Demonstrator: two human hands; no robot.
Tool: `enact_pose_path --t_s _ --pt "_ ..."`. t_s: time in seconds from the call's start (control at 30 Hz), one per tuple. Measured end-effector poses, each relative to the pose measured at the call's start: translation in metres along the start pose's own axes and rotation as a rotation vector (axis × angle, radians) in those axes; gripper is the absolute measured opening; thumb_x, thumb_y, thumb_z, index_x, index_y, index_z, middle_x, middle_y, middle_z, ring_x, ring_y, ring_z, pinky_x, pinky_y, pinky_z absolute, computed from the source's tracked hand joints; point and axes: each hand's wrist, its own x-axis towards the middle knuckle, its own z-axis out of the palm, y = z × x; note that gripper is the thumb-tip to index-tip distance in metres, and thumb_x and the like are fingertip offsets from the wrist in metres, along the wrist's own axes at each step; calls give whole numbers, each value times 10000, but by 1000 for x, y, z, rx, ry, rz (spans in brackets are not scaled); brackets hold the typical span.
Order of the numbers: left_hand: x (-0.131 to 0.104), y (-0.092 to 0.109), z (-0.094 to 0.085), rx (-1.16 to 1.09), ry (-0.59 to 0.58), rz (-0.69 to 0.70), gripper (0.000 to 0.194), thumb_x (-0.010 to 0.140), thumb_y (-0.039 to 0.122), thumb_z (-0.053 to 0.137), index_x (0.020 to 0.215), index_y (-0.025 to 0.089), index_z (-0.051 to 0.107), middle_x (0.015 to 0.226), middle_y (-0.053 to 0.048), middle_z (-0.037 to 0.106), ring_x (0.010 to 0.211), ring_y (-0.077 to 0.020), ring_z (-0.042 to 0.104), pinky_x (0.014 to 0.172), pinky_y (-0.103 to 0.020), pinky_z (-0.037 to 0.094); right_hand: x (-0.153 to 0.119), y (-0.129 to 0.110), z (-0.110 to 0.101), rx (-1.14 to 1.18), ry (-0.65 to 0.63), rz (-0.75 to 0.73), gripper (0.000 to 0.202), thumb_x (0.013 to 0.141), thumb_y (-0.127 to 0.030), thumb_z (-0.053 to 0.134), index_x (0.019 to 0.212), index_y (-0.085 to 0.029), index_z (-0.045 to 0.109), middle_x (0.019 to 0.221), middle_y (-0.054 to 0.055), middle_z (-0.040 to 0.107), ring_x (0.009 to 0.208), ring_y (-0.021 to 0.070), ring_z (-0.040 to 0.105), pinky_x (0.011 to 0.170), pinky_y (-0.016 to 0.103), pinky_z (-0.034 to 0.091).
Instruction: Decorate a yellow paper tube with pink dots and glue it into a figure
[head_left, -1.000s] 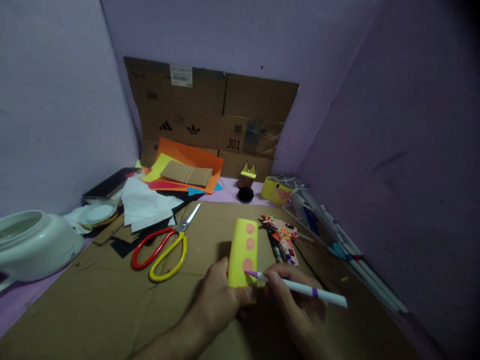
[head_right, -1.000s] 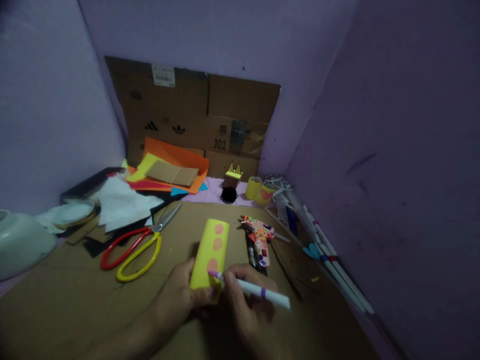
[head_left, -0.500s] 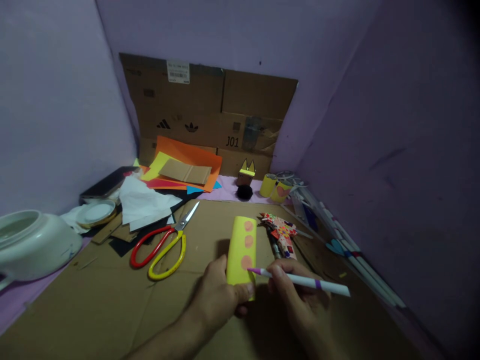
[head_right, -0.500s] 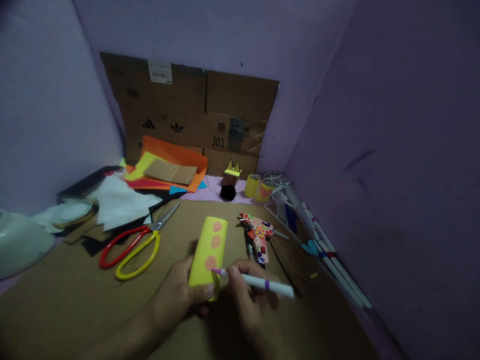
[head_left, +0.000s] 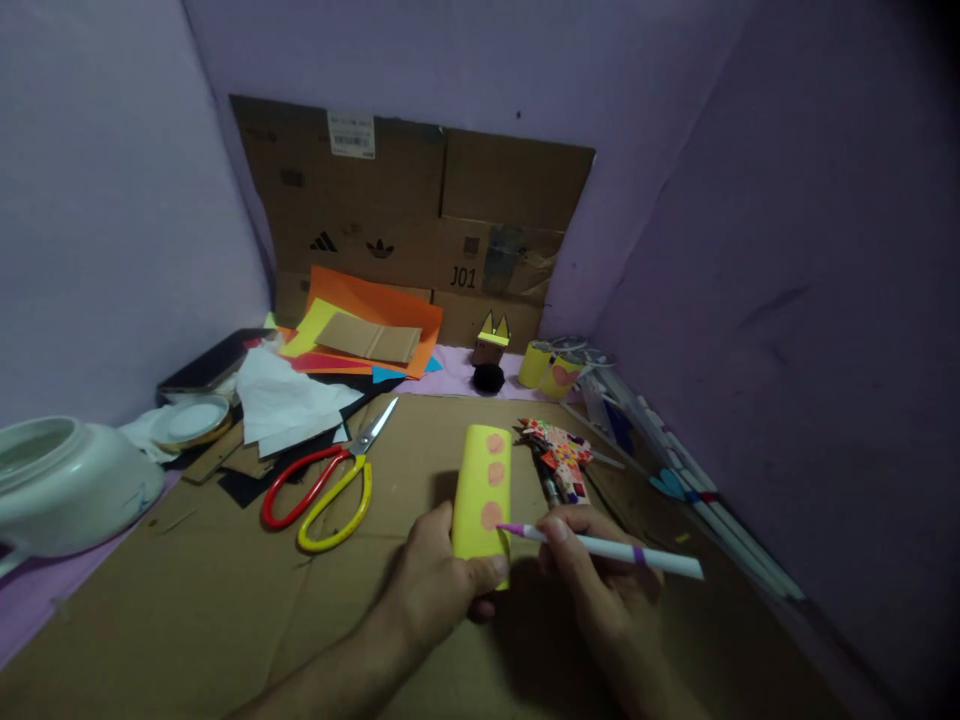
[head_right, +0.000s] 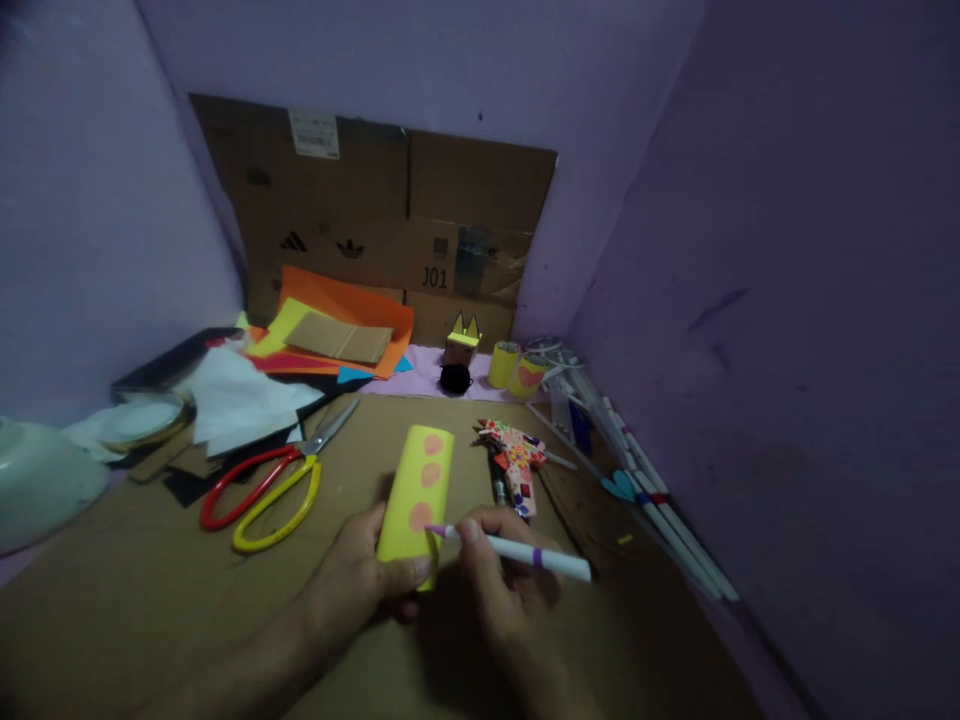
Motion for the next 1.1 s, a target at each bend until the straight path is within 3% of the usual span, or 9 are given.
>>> enact_pose_path --t_s 0.17,0.63,1.1 --pt "1 0 0 -15 -17 -6 358 537 171 689 869 115 567 650 -5 595 497 -116 545 392 -219 482 0 0 0 32 34 -2 311 827 -410 549 612 -194 608 479 -28 531 446 112 468 431 209 339" --pt "0 -3 0 -9 -21 27 372 531 203 705 868 116 575 651 -19 606 505 -124 553 391 -215 487 -1 0 2 -1 -68 -22 322 837 -413 540 621 -185 613 448 -25 507 409 113 435 399 215 298" --pt "-3 4 0 -10 -19 -6 404 509 211 696 876 118 555 651 -12 580 508 -126 546 411 -237 483 1 6 2 36 40 -11 305 830 -415 568 634 -186 617 465 -29 516 425 111 452 407 220 316"
